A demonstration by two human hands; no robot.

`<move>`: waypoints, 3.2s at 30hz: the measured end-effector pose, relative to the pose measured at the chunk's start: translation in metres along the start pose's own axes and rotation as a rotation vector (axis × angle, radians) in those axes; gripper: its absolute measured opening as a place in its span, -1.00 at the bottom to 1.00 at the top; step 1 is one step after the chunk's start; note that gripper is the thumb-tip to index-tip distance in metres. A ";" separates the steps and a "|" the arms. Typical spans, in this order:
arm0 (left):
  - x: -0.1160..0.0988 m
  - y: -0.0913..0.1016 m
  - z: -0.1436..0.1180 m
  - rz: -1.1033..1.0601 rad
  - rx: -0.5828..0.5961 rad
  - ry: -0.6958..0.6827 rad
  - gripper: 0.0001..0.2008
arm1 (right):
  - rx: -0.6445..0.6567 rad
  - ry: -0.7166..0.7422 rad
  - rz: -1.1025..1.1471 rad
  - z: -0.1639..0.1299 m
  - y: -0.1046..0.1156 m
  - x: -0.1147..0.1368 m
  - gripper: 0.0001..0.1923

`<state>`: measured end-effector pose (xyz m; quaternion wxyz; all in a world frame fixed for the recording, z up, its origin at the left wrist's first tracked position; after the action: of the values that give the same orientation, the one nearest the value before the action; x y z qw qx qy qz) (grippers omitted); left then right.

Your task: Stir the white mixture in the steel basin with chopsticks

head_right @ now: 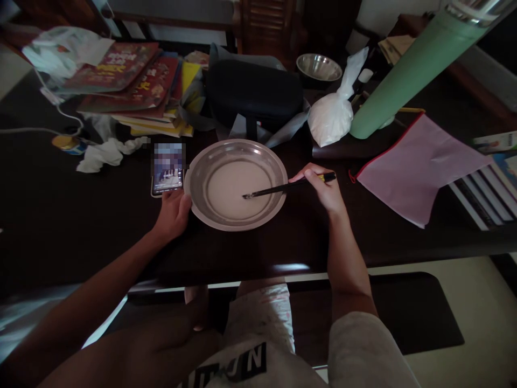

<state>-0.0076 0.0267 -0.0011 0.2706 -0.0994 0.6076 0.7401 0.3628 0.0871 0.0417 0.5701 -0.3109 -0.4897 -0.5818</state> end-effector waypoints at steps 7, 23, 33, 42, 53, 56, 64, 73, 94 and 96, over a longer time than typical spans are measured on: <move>-0.003 0.002 0.001 -0.010 0.008 0.005 -0.39 | 0.063 -0.021 -0.046 0.000 -0.003 0.002 -0.71; -0.004 0.003 0.001 -0.026 0.008 0.006 -0.33 | 0.071 -0.042 0.005 -0.001 -0.002 0.000 -0.69; -0.001 0.000 0.000 -0.024 -0.004 0.008 -0.36 | 0.020 -0.037 -0.031 0.000 0.000 0.001 -0.67; -0.001 0.001 0.000 -0.014 -0.004 0.005 -0.35 | -0.020 -0.024 -0.042 0.000 0.000 0.001 -0.70; -0.001 0.000 0.000 0.007 -0.015 -0.004 -0.33 | -0.005 -0.020 -0.030 0.000 0.000 0.001 -0.71; -0.001 0.000 0.000 0.001 -0.019 -0.015 -0.33 | 0.086 -0.016 -0.014 -0.001 -0.003 0.001 -0.71; 0.000 0.000 0.000 0.003 -0.005 -0.010 -0.35 | -0.002 -0.025 -0.001 0.000 0.000 -0.001 -0.73; -0.002 0.001 0.001 -0.016 -0.002 -0.004 -0.34 | 0.031 -0.022 -0.024 0.000 -0.001 0.000 -0.74; -0.002 0.001 0.000 0.005 -0.025 -0.035 -0.36 | 0.050 -0.017 -0.042 0.000 -0.003 0.002 -0.76; -0.002 0.001 0.000 -0.002 -0.023 -0.033 -0.36 | 0.000 -0.011 -0.029 0.000 -0.002 0.001 -0.74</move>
<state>-0.0066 0.0265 0.0009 0.2801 -0.0912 0.5943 0.7484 0.3609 0.0864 0.0425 0.5589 -0.3069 -0.4973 -0.5883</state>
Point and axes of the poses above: each hand's wrist, its own z-axis towards the middle knuckle, its own y-axis out of the back of the hand, x = y × z, the point moved 2 cm from there along z, towards the middle knuckle, and after that the axes turned 1 degree about x, right-handed, at the moved point
